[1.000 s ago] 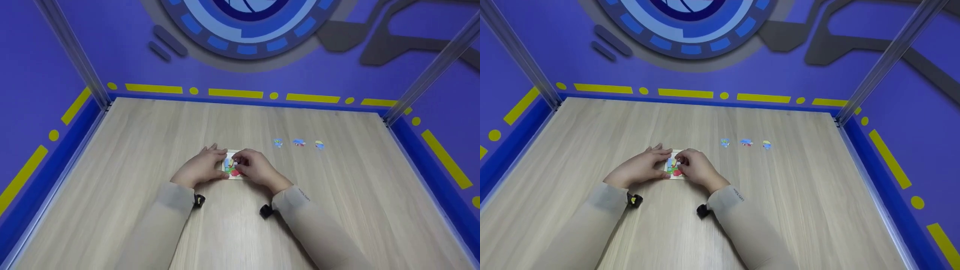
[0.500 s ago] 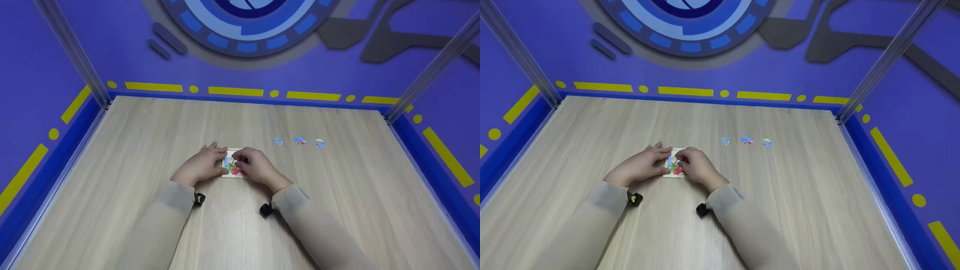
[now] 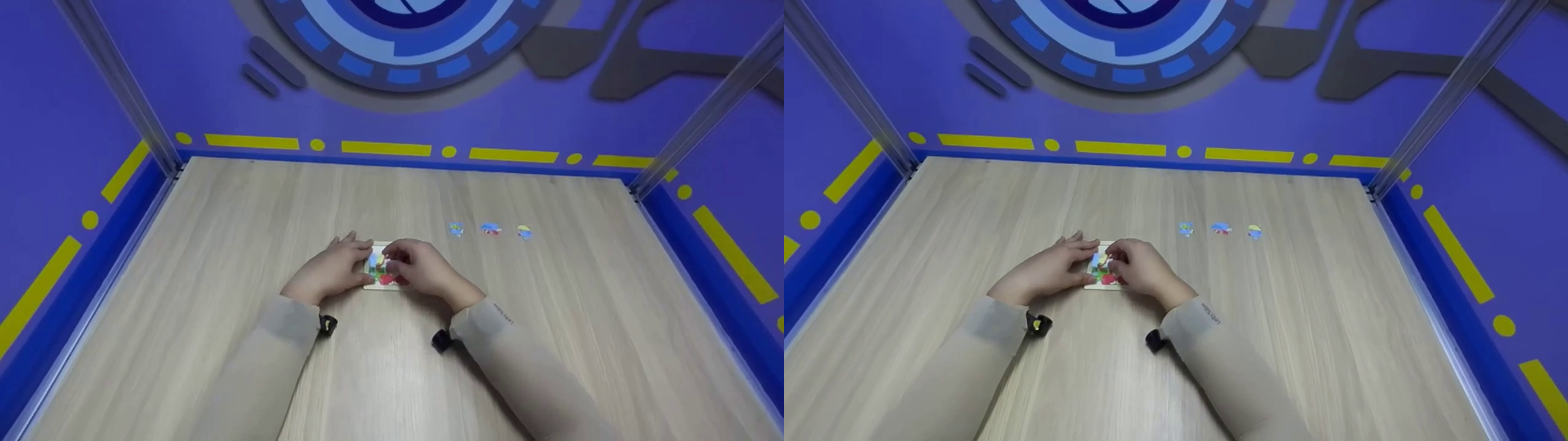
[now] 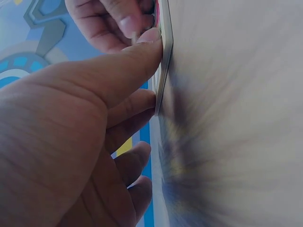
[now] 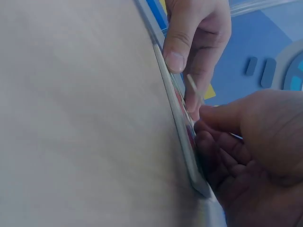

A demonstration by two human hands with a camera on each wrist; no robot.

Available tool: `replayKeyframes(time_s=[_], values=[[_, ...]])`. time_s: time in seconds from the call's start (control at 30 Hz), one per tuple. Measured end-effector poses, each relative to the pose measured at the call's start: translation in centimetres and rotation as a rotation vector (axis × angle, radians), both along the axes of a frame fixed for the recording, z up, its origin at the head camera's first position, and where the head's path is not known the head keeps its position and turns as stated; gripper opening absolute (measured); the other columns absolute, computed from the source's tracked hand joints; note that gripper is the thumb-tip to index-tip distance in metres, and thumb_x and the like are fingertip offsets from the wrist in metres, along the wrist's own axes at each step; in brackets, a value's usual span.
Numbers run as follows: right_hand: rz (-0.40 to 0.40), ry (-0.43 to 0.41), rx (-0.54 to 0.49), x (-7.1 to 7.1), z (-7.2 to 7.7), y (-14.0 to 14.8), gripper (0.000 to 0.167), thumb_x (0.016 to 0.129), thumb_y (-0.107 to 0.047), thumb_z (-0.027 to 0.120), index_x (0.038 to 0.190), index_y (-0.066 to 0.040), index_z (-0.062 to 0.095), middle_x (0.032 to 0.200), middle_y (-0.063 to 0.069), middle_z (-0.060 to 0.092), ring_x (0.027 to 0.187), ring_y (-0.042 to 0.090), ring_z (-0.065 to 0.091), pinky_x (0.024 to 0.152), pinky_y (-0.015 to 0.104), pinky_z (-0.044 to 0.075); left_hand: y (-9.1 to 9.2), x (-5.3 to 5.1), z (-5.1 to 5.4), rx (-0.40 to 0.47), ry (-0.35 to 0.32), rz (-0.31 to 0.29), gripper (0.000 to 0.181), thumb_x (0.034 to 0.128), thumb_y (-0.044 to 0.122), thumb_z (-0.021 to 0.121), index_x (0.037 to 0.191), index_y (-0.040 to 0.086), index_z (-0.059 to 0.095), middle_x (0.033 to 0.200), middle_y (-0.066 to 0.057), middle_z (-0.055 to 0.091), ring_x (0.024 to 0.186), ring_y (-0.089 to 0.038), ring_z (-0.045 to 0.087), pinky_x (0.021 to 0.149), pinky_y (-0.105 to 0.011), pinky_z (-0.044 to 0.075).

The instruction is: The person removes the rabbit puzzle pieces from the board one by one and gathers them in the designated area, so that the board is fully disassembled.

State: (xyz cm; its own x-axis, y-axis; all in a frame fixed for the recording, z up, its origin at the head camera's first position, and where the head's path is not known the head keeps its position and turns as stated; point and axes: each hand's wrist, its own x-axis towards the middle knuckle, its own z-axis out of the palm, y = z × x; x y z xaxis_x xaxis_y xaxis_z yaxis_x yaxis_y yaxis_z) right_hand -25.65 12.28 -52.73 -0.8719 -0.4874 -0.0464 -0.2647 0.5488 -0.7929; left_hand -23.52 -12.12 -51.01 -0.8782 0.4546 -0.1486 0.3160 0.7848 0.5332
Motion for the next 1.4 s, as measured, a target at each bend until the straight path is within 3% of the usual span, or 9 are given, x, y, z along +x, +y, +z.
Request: replayKeyframes(time_s=[0.07,0.27,0.47,0.83,1.03,1.2,1.4], values=[[-0.001,-0.019,-0.010,-0.1,0.4,0.5,0.022,0.113,-0.012,0.070,0.134,-0.010,0.076,0.110,0.010,0.078,0.083,0.013,0.075,0.075,0.030,0.066,0.1,0.0,0.0,0.001,-0.006,0.006,0.071,0.1073,0.035,0.080,0.167,0.006,0.054,0.182,-0.007,0.044,0.179,-0.037,0.019,0.147,-0.059,0.015],[0.025,-0.070,-0.062,-0.1,1.1,2.6,0.023,0.111,-0.014,0.073,0.133,-0.014,0.079,0.127,0.006,0.079,0.113,0.019,0.071,0.099,0.037,0.060,0.2,0.1,0.1,-0.006,-0.013,0.011,0.072,0.1075,0.034,0.080,0.168,0.005,0.053,0.183,-0.007,0.042,0.179,-0.037,0.017,0.147,-0.058,0.012],[0.053,-0.063,-0.069,0.5,2.1,5.5,0.025,0.111,-0.016,0.073,0.135,-0.014,0.078,0.131,0.006,0.078,0.119,0.024,0.071,0.107,0.043,0.060,0.2,0.0,-0.1,-0.018,-0.010,-0.003,0.070,0.1074,0.032,0.080,0.167,0.004,0.054,0.183,-0.007,0.043,0.179,-0.037,0.018,0.148,-0.056,0.012],[-0.047,0.079,-0.004,0.8,3.7,10.0,0.025,0.107,-0.011,0.076,0.131,-0.015,0.084,0.120,0.007,0.080,0.108,0.022,0.067,0.098,0.040,0.057,0.2,0.0,0.0,-0.025,0.001,0.014,0.071,0.1058,0.031,0.082,0.166,0.004,0.056,0.182,-0.007,0.044,0.178,-0.036,0.020,0.148,-0.055,0.012],[-0.114,0.104,-0.014,0.3,3.1,12.0,0.024,0.107,-0.011,0.077,0.129,-0.013,0.084,0.119,0.009,0.081,0.107,0.021,0.067,0.095,0.032,0.057,0.2,0.1,-0.1,-0.011,0.009,0.009,0.071,0.1056,0.032,0.082,0.165,0.003,0.056,0.182,-0.008,0.045,0.178,-0.037,0.021,0.148,-0.055,0.013],[-0.171,0.062,-0.001,-0.4,2.3,13.4,0.025,0.108,-0.014,0.075,0.133,-0.013,0.082,0.122,0.010,0.079,0.109,0.021,0.065,0.093,0.026,0.055,0.3,-0.1,-0.1,-0.013,0.012,0.009,0.072,0.1055,0.032,0.082,0.165,0.004,0.056,0.182,-0.008,0.045,0.178,-0.037,0.020,0.148,-0.056,0.012],[-0.172,0.062,0.035,-1.0,1.2,14.1,0.025,0.110,-0.012,0.074,0.134,-0.011,0.081,0.126,0.012,0.079,0.108,0.023,0.065,0.089,0.026,0.055,0.2,0.0,0.0,-0.014,0.005,0.010,0.072,0.1057,0.032,0.082,0.166,0.003,0.055,0.182,-0.009,0.045,0.178,-0.038,0.019,0.148,-0.056,0.012]])
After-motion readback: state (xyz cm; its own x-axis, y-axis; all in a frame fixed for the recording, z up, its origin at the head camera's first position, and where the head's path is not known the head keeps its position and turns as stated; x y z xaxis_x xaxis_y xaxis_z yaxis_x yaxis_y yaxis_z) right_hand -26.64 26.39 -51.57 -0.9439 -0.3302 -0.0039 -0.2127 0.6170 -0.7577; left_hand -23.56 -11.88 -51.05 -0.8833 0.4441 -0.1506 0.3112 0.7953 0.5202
